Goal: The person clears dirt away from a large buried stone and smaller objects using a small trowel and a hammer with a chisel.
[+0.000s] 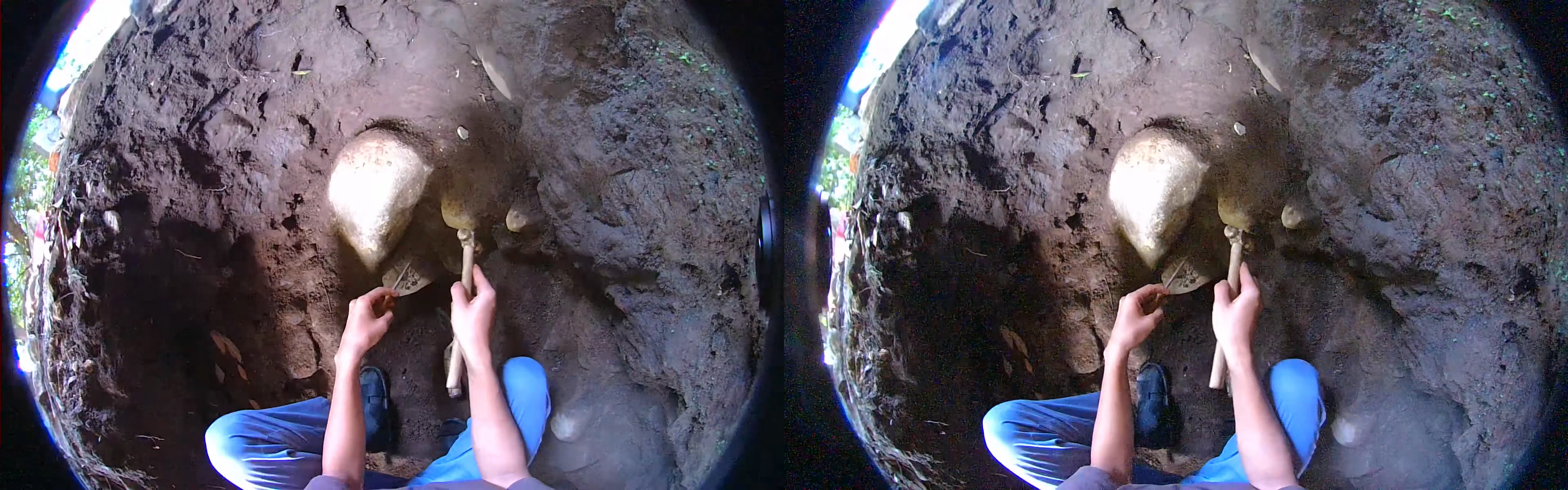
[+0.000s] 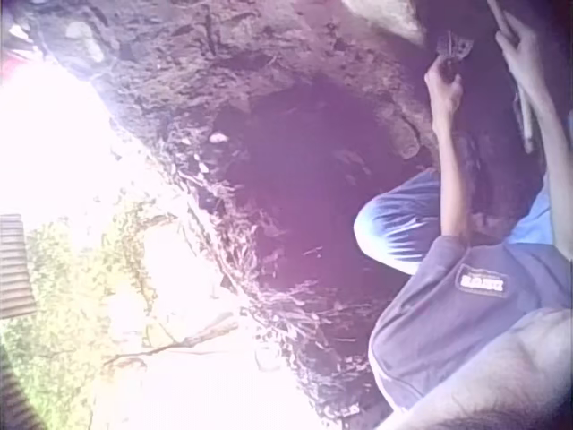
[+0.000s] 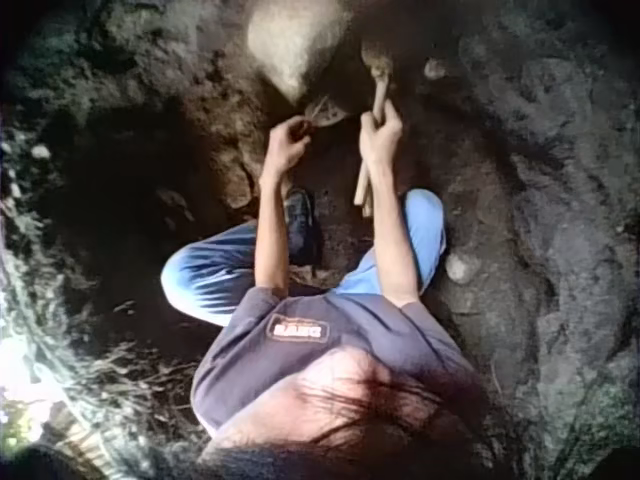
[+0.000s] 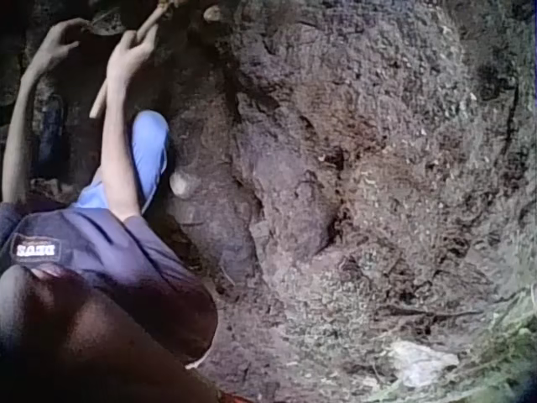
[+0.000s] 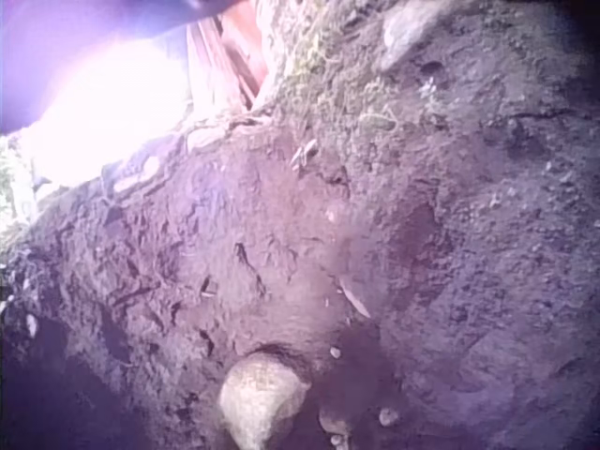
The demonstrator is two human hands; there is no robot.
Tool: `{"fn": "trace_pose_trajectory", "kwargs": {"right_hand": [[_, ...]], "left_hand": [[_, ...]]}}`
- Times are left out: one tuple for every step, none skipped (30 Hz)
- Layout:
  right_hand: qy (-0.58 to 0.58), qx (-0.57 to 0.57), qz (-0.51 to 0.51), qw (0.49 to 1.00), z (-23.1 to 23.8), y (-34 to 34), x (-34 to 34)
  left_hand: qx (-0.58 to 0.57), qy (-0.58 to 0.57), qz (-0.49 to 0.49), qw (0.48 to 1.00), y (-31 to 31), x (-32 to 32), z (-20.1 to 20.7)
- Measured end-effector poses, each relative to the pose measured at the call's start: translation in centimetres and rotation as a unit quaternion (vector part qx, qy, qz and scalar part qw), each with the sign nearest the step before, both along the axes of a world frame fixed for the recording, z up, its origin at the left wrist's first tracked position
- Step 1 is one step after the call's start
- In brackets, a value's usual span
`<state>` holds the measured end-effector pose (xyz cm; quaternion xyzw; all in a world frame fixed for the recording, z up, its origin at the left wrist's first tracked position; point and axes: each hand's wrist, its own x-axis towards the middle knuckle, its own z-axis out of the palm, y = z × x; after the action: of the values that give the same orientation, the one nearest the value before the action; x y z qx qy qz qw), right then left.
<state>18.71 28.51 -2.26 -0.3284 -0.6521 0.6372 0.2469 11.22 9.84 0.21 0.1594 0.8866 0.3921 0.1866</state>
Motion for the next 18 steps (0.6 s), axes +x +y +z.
{"fn": "trace_pose_trajectory", "kwargs": {"right_hand": [[0.007,0.009,-0.008,1.0,0.0,0.1,0.0],[0.005,-0.036,0.004,0.999,0.0,0.2,0.5],[0.005,-0.035,-0.001,0.999,0.0,0.3,0.5],[-0.01,-0.048,0.003,0.999,0.1,0.2,0.4],[-0.026,-0.059,0.007,0.998,0.5,0.3,0.3],[-0.03,-0.084,0.007,0.996,0.6,0.4,0.4],[-0.035,-0.108,0.005,0.994,0.6,0.6,0.5],[-0.024,-0.101,-0.004,0.995,-0.2,0.7,0.6],[-0.02,-0.093,-0.008,0.995,-0.5,0.8,0.7],[-0.015,-0.085,-0.014,0.996,-0.8,1.0,0.8],[-0.021,-0.079,-0.01,0.997,-0.9,1.2,1.0],[-0.025,-0.074,-0.009,0.997,-1.2,1.1,1.0],[-0.028,-0.067,-0.007,0.997,-1.5,1.1,1.0],[-0.033,-0.059,-0.008,0.998,-1.9,1.1,0.9],[-0.037,-0.058,-0.011,0.998,-2.4,1.0,0.8],[-0.04,-0.056,-0.014,0.998,-2.7,1.0,0.7],[-0.043,-0.054,-0.017,0.997,-3.1,1.1,0.7],[-0.049,-0.042,-0.017,0.998,-3.1,1.1,0.5]], "left_hand": [[-0.001,0.0,-0.003,1.0,-0.1,-0.2,-0.6],[0.004,0.053,0.02,0.998,0.0,-0.4,-1.4],[0.011,0.105,0.044,0.993,0.2,-0.6,-2.0],[0.013,0.104,0.039,0.994,0.4,-0.9,-2.5],[0.031,0.107,0.073,0.991,1.0,-1.1,-2.7],[0.05,0.109,0.106,0.987,1.8,-1.3,-2.9],[0.055,0.105,0.104,0.987,2.5,-1.3,-3.1],[0.075,0.128,0.09,0.985,3.2,-1.3,-3.2],[0.095,0.151,0.076,0.981,3.5,-1.5,-3.3],[0.068,0.134,0.052,0.987,3.8,-1.9,-3.7],[0.077,0.132,0.051,0.987,3.9,-2.4,-4.4],[0.059,0.125,0.042,0.989,4.0,-2.8,-4.8],[0.041,0.118,0.033,0.992,4.0,-3.3,-5.1],[0.0,0.095,0.031,0.995,3.8,-3.6,-5.4],[0.006,0.091,0.03,0.995,3.8,-3.9,-5.6],[0.016,0.072,0.033,0.997,3.9,-4.3,-5.7],[0.027,0.053,0.035,0.998,4.0,-4.5,-5.9],[0.036,0.048,0.032,0.998,4.1,-4.7,-6.1]]}}
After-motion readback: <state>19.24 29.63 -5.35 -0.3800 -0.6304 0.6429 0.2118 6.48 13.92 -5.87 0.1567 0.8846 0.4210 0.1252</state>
